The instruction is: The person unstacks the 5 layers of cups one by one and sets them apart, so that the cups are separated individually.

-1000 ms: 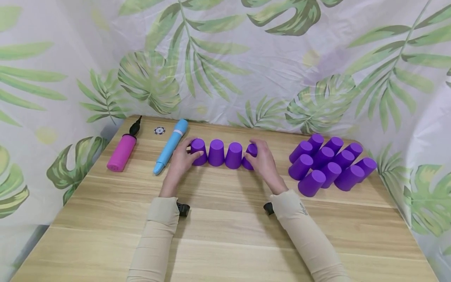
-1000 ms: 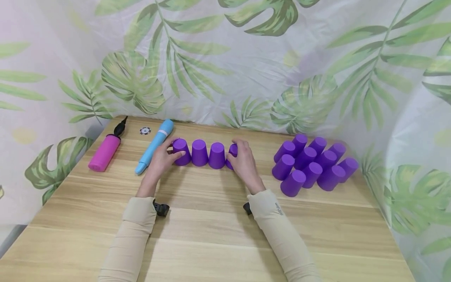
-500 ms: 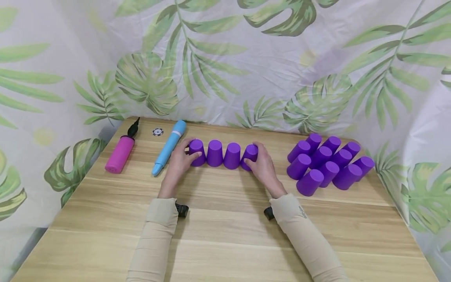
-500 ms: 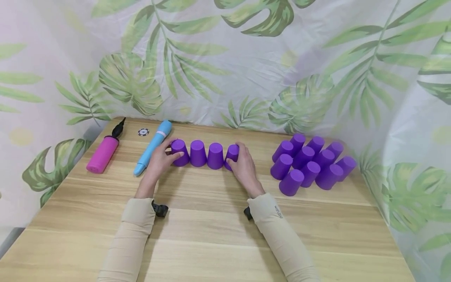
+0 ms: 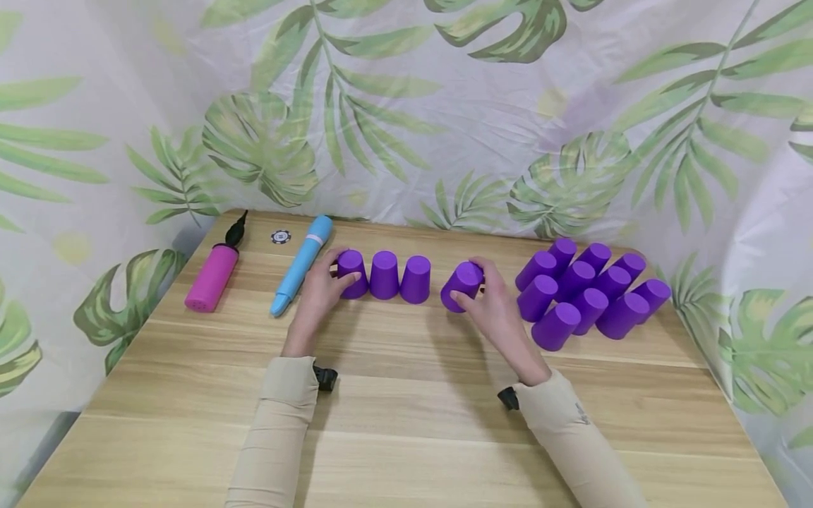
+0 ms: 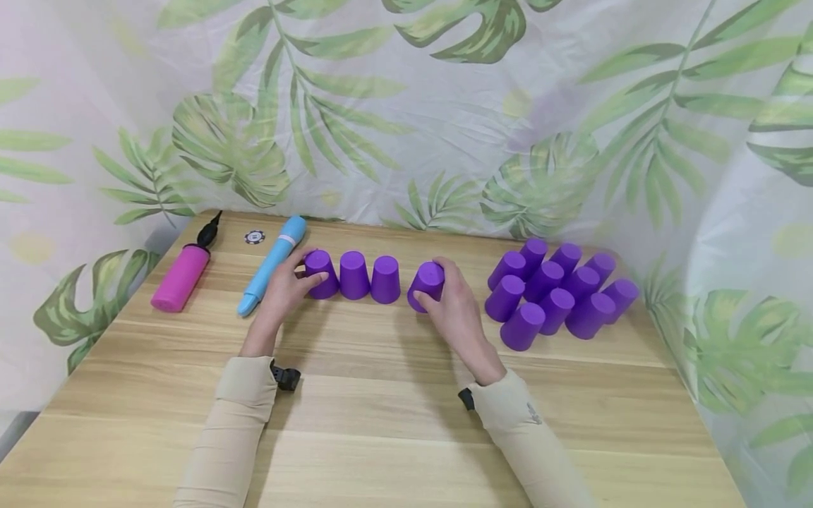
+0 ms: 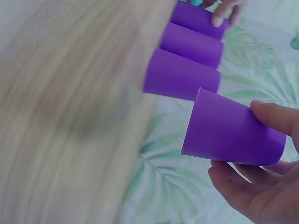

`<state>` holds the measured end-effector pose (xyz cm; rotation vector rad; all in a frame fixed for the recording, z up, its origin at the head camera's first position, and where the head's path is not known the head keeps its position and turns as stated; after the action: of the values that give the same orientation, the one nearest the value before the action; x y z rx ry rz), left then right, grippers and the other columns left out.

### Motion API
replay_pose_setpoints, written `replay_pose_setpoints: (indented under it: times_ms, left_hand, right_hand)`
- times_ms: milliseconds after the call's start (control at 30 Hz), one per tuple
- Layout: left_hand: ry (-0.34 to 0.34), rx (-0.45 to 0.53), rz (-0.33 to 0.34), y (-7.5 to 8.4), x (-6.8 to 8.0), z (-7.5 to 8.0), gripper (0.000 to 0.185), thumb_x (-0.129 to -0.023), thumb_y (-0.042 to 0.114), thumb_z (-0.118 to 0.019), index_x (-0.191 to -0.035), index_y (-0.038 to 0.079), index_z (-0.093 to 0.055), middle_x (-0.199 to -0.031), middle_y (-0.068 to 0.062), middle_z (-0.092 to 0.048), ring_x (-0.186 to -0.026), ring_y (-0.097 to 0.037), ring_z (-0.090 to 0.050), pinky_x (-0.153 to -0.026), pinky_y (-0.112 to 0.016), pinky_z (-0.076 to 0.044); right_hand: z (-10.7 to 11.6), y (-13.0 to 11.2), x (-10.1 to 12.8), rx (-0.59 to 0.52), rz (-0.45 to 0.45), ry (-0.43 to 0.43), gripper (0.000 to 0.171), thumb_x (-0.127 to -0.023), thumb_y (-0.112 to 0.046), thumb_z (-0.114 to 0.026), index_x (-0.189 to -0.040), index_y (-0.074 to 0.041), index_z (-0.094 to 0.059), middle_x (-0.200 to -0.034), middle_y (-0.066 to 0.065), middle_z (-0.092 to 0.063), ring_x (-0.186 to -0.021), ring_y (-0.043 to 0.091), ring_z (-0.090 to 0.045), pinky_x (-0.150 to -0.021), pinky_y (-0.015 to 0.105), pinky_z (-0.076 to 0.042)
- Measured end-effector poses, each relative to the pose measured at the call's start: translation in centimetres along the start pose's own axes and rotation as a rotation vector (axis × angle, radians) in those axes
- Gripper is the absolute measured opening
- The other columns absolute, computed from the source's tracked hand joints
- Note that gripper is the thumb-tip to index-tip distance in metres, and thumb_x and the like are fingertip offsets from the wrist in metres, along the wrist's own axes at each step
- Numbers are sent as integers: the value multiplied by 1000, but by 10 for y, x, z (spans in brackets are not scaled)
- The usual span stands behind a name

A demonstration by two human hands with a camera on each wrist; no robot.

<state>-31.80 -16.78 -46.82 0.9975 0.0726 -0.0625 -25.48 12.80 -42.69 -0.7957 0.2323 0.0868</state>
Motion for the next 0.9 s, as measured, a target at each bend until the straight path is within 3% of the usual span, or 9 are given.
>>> replay_pose_setpoints:
  times_ms: [167, 333, 500, 667, 733, 900]
  left_hand:
    - [7, 9, 4, 0, 1, 1, 57, -90, 12, -68, -142, 4, -44, -136, -23, -50, -122, -39, -51, -102, -48, -46]
    - [11, 12, -2, -1, 1, 1, 57, -90, 13, -68, -141, 4, -44, -136, -22, -51, -123, -37, -50, -102, -47, -46]
    - [1, 15, 2, 0, 1, -1, 57, -91, 13, -68, -142, 4, -44, -136, -22, -51, -123, -38, -50, -102, -47, -46]
    - [6, 5, -6, 0, 0, -1, 57, -91, 14, -67, -142, 3, -43, -136, -23, -50, -124, -38, -50, -102, -48, -46]
    - [5, 0, -14, 0, -1, 0, 58, -91, 13, -67, -142, 1, -42, -137, -23, -50, -125, -38, -49, -103, -48, -45]
    - [4, -2, -15, 0, 0, -1, 59, -91, 13, -68, -142, 1, -42, -137, -23, -50, -126, -37, -48, -104, -48, -44]
  right_hand:
    - [24, 0, 15, -4, 58, 68, 63, -79, -21, -80, -133, -10, -50, -120, 15, -61, -100, 31, -63, -85, 45, -54]
    - [46, 4, 28, 16, 103, 158, 64, -76, -20, -83, -132, -10, -52, -117, 15, -62, -96, 32, -62, -80, 45, -52]
    - [69, 13, 39, 18, 93, 229, 65, -76, -19, -83, -133, -12, -52, -124, 14, -60, -103, 32, -61, -85, 48, -51]
    - [88, 24, 46, 4, 60, 281, 66, -77, -16, -82, -135, -12, -51, -117, 17, -62, -98, 29, -61, -83, 45, -51]
    - [95, 29, 48, 9, 49, 311, 66, -77, -15, -82, -135, -12, -51, -116, 17, -62, -101, 29, -60, -84, 42, -51]
    - [112, 40, 52, 14, 22, 371, 66, -77, -13, -82, -135, -9, -52, -118, 17, -62, -102, 27, -60, -82, 19, -48]
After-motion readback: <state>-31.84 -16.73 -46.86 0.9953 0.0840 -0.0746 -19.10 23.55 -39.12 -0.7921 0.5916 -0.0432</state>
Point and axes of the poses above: each hand's wrist, its own x-axis away from the middle knuckle, its own z-axis out of the back of the hand, y = z × x, the point moved 1 cm from there along -x, towards the middle knuckle
